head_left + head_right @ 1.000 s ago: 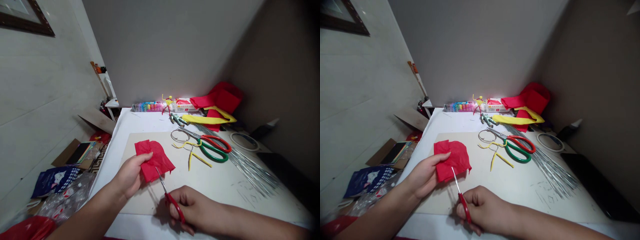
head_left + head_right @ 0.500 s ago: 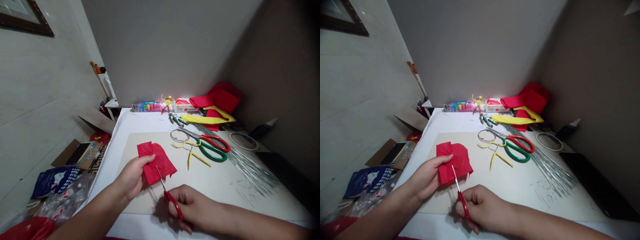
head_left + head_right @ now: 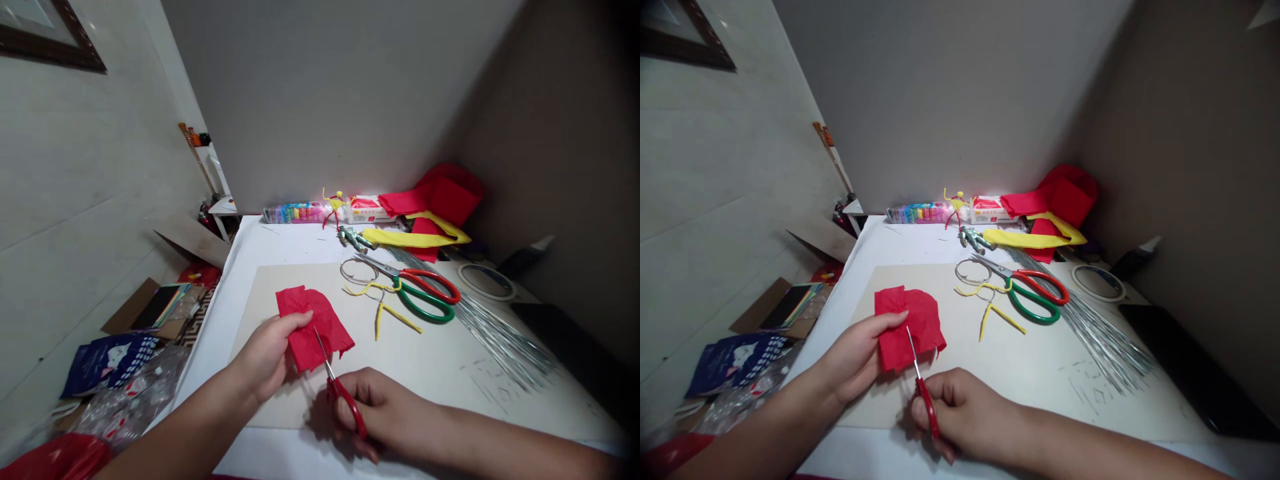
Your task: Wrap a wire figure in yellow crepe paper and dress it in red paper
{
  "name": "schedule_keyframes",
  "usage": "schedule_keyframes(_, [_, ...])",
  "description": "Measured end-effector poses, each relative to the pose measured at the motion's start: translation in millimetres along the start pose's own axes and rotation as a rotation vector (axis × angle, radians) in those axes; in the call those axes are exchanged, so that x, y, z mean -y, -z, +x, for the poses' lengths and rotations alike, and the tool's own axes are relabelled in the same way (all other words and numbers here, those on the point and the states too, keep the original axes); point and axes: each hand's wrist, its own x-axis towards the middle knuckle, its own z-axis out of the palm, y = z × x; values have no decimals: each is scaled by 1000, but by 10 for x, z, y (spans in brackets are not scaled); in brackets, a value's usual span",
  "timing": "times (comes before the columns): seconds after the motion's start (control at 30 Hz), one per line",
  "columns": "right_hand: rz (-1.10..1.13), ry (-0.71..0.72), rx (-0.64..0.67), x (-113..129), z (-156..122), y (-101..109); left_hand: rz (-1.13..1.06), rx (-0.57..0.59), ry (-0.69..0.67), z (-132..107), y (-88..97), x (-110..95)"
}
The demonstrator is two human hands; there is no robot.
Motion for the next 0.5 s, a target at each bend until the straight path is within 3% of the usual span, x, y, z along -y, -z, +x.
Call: schedule_keyframes(0.5, [4,-2,-3,34,-18,-11,-10,69,-3,-11,-19,5])
